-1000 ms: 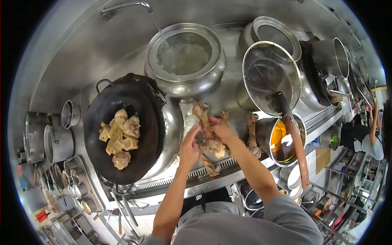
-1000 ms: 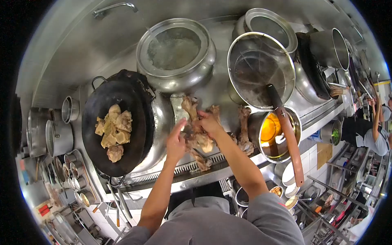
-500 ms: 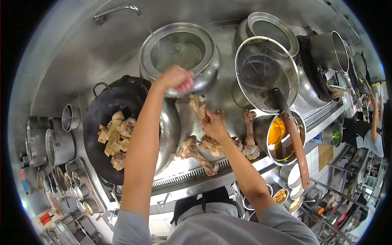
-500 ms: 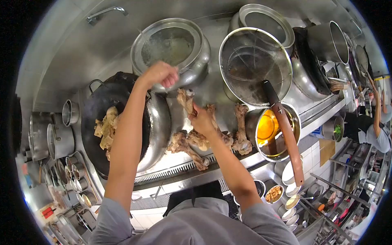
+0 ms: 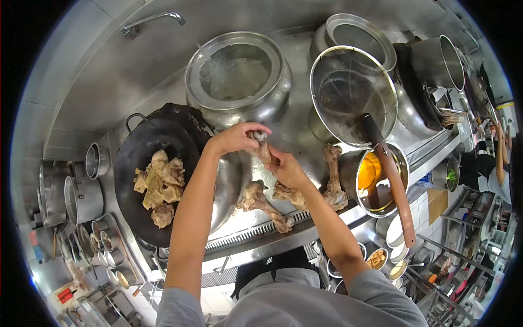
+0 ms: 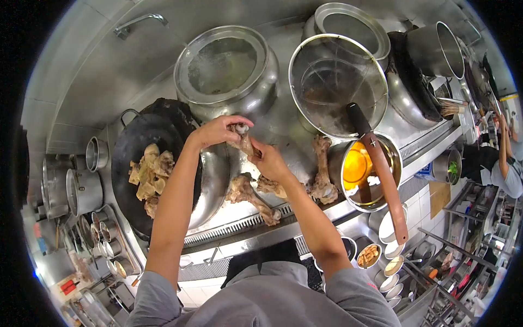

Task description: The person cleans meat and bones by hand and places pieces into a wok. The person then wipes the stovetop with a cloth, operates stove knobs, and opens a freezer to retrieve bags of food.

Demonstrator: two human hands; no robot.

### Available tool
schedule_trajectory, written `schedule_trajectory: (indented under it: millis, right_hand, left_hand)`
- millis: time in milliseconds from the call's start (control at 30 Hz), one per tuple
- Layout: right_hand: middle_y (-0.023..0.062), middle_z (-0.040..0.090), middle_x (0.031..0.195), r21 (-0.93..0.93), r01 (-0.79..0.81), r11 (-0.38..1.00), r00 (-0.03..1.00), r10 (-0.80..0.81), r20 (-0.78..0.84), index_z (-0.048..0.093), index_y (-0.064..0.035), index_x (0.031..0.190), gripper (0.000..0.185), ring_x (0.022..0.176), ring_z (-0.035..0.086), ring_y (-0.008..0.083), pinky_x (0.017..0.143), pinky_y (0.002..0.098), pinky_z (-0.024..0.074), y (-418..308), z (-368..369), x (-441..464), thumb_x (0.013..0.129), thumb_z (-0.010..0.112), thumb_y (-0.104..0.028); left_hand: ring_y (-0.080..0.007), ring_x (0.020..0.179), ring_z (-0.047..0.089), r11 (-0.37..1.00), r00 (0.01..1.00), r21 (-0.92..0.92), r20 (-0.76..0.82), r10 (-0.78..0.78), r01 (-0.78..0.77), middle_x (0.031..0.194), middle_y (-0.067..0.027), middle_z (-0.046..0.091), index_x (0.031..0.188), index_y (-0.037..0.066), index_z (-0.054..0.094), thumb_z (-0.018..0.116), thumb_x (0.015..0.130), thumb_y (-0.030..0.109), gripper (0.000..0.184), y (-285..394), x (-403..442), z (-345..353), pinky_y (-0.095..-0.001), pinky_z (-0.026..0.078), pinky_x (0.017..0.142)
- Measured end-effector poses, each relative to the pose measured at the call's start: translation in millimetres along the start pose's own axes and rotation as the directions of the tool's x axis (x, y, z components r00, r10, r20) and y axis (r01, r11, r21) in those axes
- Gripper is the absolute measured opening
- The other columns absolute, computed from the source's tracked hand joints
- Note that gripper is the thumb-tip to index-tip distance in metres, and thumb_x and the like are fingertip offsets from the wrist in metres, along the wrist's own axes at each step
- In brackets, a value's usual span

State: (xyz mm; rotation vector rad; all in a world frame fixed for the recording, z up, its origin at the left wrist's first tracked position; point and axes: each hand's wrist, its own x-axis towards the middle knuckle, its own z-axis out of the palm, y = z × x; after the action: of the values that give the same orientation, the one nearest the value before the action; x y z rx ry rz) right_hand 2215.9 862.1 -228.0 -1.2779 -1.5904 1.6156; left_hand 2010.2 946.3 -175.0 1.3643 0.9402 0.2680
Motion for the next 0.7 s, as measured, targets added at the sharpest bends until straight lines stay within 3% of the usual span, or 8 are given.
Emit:
schedule_trajectory:
  millis: [67, 133, 300, 367, 400, 467, 533, 700]
  right_hand:
    - [0.0065, 0.065, 0.101, -0.036, -0.036, 0.999, 0.999, 0.036, -0.003, 0.044, -0.0075, 0.140, 0.059, 0.089, 0.055, 0.0115, 0.085, 0.0256, 0.0436, 0.2, 2.5, -3.3, 0.085, 0.063, 0.000]
    - [0.0039, 0.063, 0.094, 0.194, -0.090, 0.977, 0.995, 0.081, 0.051, 0.045, -0.0072, 0.139, 0.058, 0.083, 0.053, 0.0104, 0.079, 0.0250, 0.0446, 9.5, 6.6, -3.5, 0.084, 0.064, 0.000]
    - [0.0049, 0.063, 0.087, 0.176, -0.010, 0.984, 0.999, 0.001, 0.052, 0.049, -0.0024, 0.133, 0.051, 0.076, 0.054, 0.0134, 0.072, 0.0275, 0.0463, 22.7, 17.8, -2.6, 0.084, 0.063, -0.001]
    - [0.0081, 0.065, 0.087, 0.135, 0.044, 0.990, 0.998, -0.048, 0.028, 0.050, -0.0012, 0.131, 0.050, 0.076, 0.059, 0.0171, 0.072, 0.0300, 0.0477, 24.8, 24.8, -2.7, 0.084, 0.064, -0.002]
    - [0.0087, 0.066, 0.091, -0.006, -0.010, 1.000, 1.000, 0.010, -0.010, 0.052, -0.0028, 0.129, 0.048, 0.079, 0.059, 0.0170, 0.075, 0.0296, 0.0465, 27.4, 30.2, -0.4, 0.082, 0.064, -0.002]
    - [0.0093, 0.067, 0.094, -0.147, -0.067, 0.987, 0.997, 0.059, -0.057, 0.053, -0.0045, 0.127, 0.047, 0.082, 0.059, 0.0169, 0.078, 0.0292, 0.0454, 33.3, 36.5, 0.9, 0.081, 0.064, -0.001]
    - [0.0267, 0.064, 0.103, -0.118, -0.065, 0.991, 0.992, 0.052, -0.114, 0.050, -0.0021, 0.131, 0.055, 0.100, 0.061, 0.0405, 0.086, 0.0408, 0.0477, 10.5, 33.2, -2.4, 0.079, 0.066, -0.006]
    - [0.0225, 0.065, 0.103, -0.184, -0.134, 0.974, 0.978, 0.100, -0.183, 0.050, -0.0057, 0.131, 0.054, 0.098, 0.062, 0.0354, 0.086, 0.0384, 0.0474, -10.4, 17.2, -6.3, 0.080, 0.064, -0.004]
  left_hand:
    - [-0.0111, 0.093, 0.054, 0.998, 1.000, 0.069, -0.003, 0.004, -0.004, 0.101, -0.0010, 0.059, 0.118, 0.009, 0.063, 0.062, 0.076, 0.003, 0.043, -1.8, 0.9, 2.1, -0.0260, 0.044, 0.086]
    - [-0.0111, 0.092, 0.054, 0.996, 0.998, 0.089, -0.054, -0.024, 0.029, 0.100, -0.0001, 0.060, 0.115, 0.008, 0.064, 0.065, 0.076, 0.005, 0.040, -4.0, 0.7, 6.5, -0.0262, 0.044, 0.085]
    - [-0.0120, 0.085, 0.056, 0.987, 0.993, 0.154, -0.112, -0.026, 0.043, 0.089, -0.0018, 0.063, 0.106, 0.005, 0.066, 0.073, 0.074, 0.016, 0.035, -19.3, 11.9, 15.1, -0.0274, 0.046, 0.078]
    - [-0.0210, 0.077, 0.063, 0.867, 0.943, 0.464, -0.331, -0.023, 0.184, 0.083, -0.0094, 0.066, 0.098, 0.004, 0.067, 0.072, 0.075, 0.026, 0.032, -26.8, 22.0, 27.4, -0.0334, 0.049, 0.071]
    - [-0.0210, 0.077, 0.063, 0.867, 0.944, 0.465, -0.330, -0.019, 0.180, 0.083, -0.0094, 0.066, 0.098, 0.004, 0.067, 0.072, 0.075, 0.026, 0.032, -26.8, 27.2, 33.8, -0.0334, 0.049, 0.071]
    - [-0.0334, 0.074, 0.065, 0.632, 0.789, 0.612, -0.615, 0.003, 0.475, 0.078, -0.0170, 0.066, 0.089, 0.005, 0.068, 0.064, 0.078, 0.027, 0.025, -26.7, 36.7, 44.7, -0.0408, 0.050, 0.068]
    - [-0.0358, 0.076, 0.065, 0.632, 0.781, 0.644, -0.617, 0.097, 0.431, 0.080, -0.0174, 0.067, 0.086, 0.006, 0.068, 0.062, 0.078, 0.026, 0.022, -11.3, 34.8, 48.5, -0.0428, 0.050, 0.069]
    - [-0.0364, 0.079, 0.065, 0.789, 0.686, 0.574, -0.666, 0.291, 0.222, 0.081, -0.0175, 0.067, 0.080, 0.007, 0.069, 0.056, 0.080, 0.022, 0.020, 36.4, 33.4, 12.7, -0.0442, 0.050, 0.070]
